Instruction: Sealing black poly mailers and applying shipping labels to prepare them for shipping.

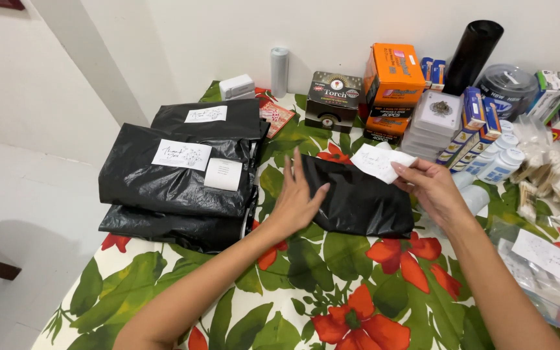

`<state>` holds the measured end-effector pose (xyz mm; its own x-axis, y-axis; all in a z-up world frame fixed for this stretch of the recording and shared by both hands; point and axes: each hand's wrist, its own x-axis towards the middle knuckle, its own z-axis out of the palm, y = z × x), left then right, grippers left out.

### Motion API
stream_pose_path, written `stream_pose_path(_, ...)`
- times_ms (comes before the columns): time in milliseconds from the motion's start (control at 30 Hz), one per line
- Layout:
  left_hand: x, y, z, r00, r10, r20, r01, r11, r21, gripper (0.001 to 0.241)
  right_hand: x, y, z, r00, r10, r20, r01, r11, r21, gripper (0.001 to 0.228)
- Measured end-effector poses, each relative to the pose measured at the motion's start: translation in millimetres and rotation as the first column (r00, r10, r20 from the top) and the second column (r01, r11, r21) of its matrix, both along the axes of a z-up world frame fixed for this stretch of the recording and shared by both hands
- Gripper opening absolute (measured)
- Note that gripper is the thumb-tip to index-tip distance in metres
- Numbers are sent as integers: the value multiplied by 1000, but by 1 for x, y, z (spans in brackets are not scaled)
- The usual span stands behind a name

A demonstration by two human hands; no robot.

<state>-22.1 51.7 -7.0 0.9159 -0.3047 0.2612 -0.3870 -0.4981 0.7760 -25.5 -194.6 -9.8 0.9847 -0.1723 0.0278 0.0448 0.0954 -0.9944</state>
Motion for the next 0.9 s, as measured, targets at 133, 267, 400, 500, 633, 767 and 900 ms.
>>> stream_pose_path(133, -2, 13, 0, 966, 12, -258, -36, 995, -88, 95, 3, 3, -8, 994, 93, -50, -92, 995, 29, 20)
stream_pose_path(267, 29, 19, -45, 947, 4, -320, -30, 997, -77, 101, 5, 2, -11, 990, 115, -80, -111, 993, 50, 22)
stream_pose_path(400, 27, 24, -46, 932, 19, -361, -40, 998, -51, 91, 10, -3, -18, 973, 187, -136, -176, 980, 94, 26)
stream_pose_path(500, 25, 27, -42, 942, 26, -336, -57, 995, -84, 78, 10, -1, -25, 948, 243, -207, -226, 969, 103, 31)
stream_pose_path(633, 46, 29, -63, 991, 88, -104, -99, 990, -100, 54, 10, -1, -32, 911, 297, -287, -268, 954, 137, 34)
stream_pose_path(767, 45, 29, -60, 988, 152, -1, -152, 987, -46, 46, 14, -7, -37, 919, 312, -241, -268, 943, 199, 37)
stream_pose_path(900, 36, 15, -54, 924, 125, 362, -197, 965, 170, 40, 18, -9, -41, 936, 318, -150, -281, 934, 221, 36)
